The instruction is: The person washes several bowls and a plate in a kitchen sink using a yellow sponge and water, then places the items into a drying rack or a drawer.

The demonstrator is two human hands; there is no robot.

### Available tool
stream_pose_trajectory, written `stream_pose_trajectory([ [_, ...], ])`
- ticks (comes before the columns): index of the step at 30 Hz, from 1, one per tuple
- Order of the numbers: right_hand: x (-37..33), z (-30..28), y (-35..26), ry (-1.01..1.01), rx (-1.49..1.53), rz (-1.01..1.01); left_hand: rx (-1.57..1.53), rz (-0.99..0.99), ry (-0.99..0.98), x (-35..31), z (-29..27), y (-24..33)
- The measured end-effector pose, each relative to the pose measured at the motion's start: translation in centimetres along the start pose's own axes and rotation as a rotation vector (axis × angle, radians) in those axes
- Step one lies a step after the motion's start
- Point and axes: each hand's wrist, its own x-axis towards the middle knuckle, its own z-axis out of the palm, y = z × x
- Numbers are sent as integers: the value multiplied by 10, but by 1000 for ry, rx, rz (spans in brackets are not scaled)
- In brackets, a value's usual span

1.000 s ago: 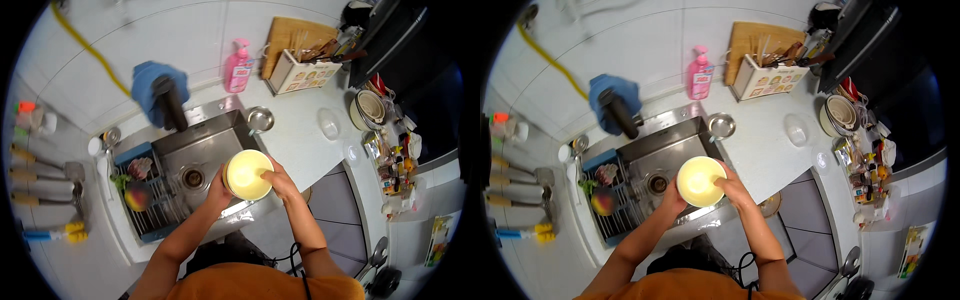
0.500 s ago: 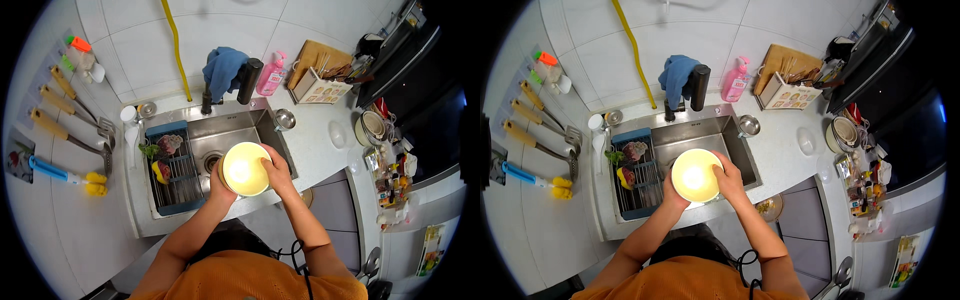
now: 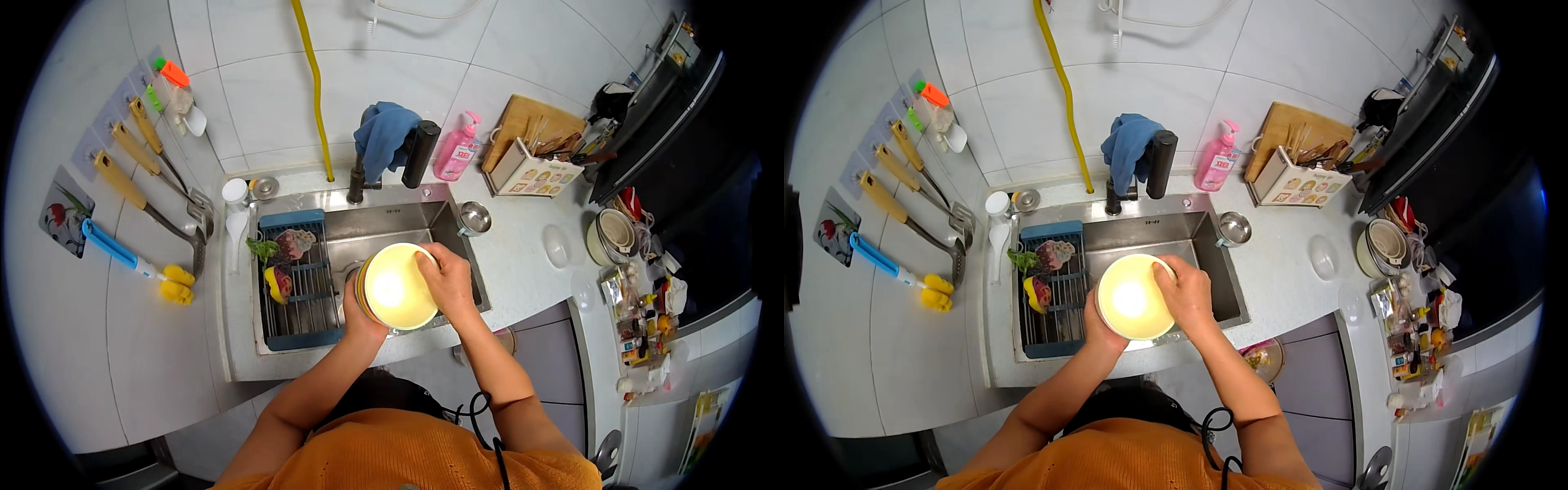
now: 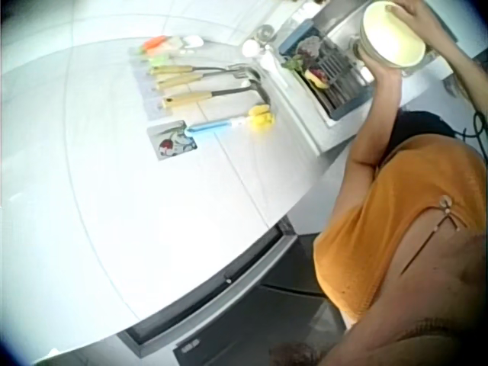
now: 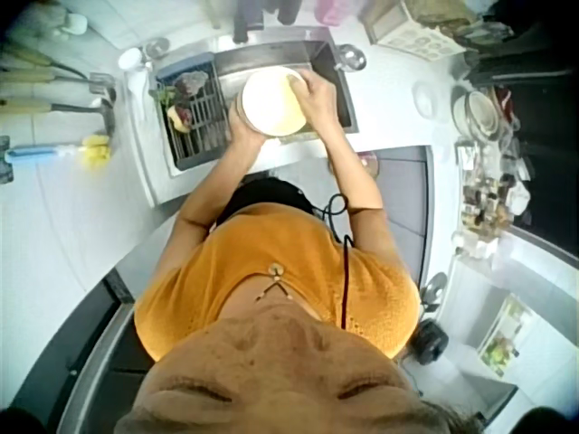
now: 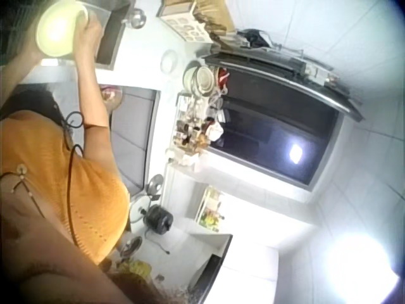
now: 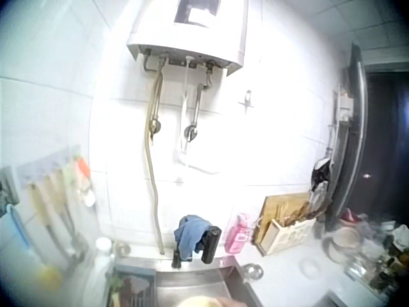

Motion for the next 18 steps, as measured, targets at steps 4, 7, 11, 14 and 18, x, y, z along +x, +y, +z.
stream_pose_trajectory([
  [4,7,-2,-3,-10,-31,-23,-8,16,-4,4,-2,-3],
  [7,10,-4,-2,-16,-40,-15,-16,23,-22,10,-3,-6],
  [11,12,-10,4,-11,-37,-33,-7,34,21,10,7,-13],
  [14,13,-16,6,-27,-59,-78,-13,36,20,10,12,-15],
  [18,11,-23,7,-47,-60,-108,-9,23,56,11,15,-16],
])
